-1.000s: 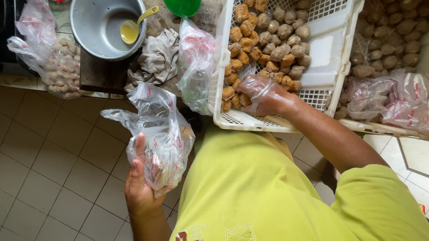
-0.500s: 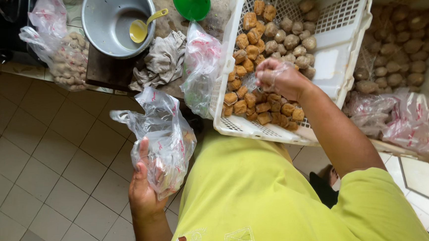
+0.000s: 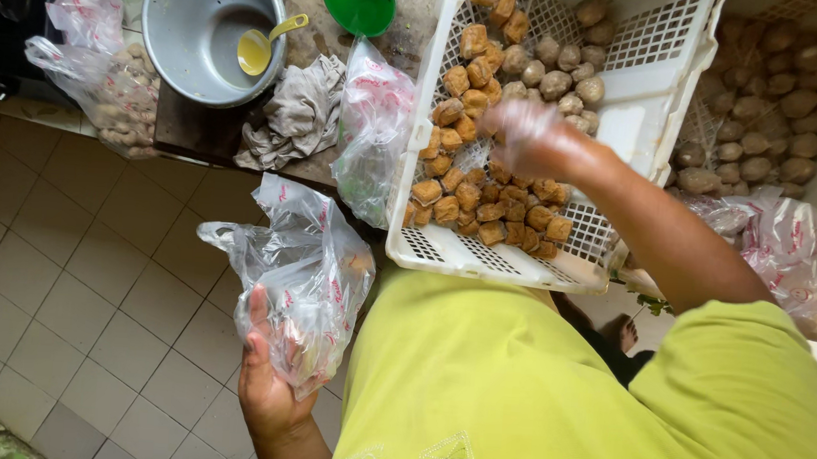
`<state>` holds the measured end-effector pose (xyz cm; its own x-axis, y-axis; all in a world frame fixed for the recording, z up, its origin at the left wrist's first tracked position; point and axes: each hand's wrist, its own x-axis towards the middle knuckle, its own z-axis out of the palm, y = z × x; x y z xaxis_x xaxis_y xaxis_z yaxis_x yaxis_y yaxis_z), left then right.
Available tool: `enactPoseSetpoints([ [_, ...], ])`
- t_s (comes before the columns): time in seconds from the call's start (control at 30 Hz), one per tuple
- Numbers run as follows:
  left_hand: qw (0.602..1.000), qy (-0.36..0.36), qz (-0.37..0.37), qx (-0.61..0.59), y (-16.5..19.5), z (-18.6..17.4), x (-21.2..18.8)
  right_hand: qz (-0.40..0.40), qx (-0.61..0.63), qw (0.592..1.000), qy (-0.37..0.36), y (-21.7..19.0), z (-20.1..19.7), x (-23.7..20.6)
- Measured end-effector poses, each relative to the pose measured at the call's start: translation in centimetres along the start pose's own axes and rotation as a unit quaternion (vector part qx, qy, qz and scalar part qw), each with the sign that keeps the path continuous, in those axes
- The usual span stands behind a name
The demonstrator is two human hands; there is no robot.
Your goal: The person holds open a plastic bag and picks meatballs and fried tofu pieces by hand from a white plastic crate, placing them into the bag. They fill the bag with round meatballs and browned fried items, then continue picking more pieces from the crate to fill it.
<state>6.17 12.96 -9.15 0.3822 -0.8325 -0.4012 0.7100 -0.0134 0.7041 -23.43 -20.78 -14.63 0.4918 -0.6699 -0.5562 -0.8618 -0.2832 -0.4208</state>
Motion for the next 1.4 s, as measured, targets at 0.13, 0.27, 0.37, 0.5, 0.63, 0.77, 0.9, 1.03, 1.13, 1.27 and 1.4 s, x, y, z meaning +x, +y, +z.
enactPoseSetpoints([
  [0.13, 1.000, -0.006, -0.013, -0.026, -0.4, 0.1, -0.3, -0.075, -0.354, 0.932, 0.000, 2.4, 5.9, -0.4],
  [0.27, 1.000, -0.010, -0.007, 0.005, -0.9, 1.3, 0.3, -0.164, -0.377, 0.906, 0.103, 2.4, 7.1, 0.1],
  [0.37, 1.000, -0.016, -0.011, 0.012, -1.1, 2.2, 0.7, -0.066, -0.351, 0.931, -0.082, 1.1, 5.1, 0.0],
  [0.5, 0.998, -0.061, -0.008, -0.015, -1.1, 2.5, 0.7, -0.033, -0.345, 0.925, -0.158, -0.6, 2.6, -0.9],
  [0.63, 0.999, -0.035, -0.005, -0.006, -1.5, 2.0, 0.4, -0.074, -0.347, 0.931, -0.083, -1.0, 2.1, -1.7],
  [0.77, 1.000, -0.006, -0.009, -0.006, -1.7, 1.5, 0.0, -0.059, -0.320, 0.940, -0.104, -0.8, 1.7, -1.6],
  [0.9, 1.000, -0.007, -0.009, -0.008, -1.2, 1.3, -0.4, -0.036, -0.341, 0.927, -0.153, -0.7, 1.1, -1.0],
  [1.03, 1.000, -0.017, 0.000, -0.010, -0.9, 1.3, -0.4, -0.084, -0.323, 0.934, -0.130, -0.3, 1.8, -0.9],
  [1.13, 1.000, 0.002, 0.001, 0.004, -0.8, 1.0, -0.3, -0.111, -0.289, 0.943, -0.125, 0.7, 2.6, -0.7],
  [1.27, 0.999, -0.037, 0.010, -0.016, -0.4, 0.3, -0.4, -0.039, -0.155, 0.966, -0.205, 2.8, 1.7, 0.1],
  [1.4, 1.000, -0.009, 0.017, 0.008, 0.0, 0.1, -0.3, -0.011, 0.130, 0.970, -0.204, 5.2, -1.8, 1.2],
])
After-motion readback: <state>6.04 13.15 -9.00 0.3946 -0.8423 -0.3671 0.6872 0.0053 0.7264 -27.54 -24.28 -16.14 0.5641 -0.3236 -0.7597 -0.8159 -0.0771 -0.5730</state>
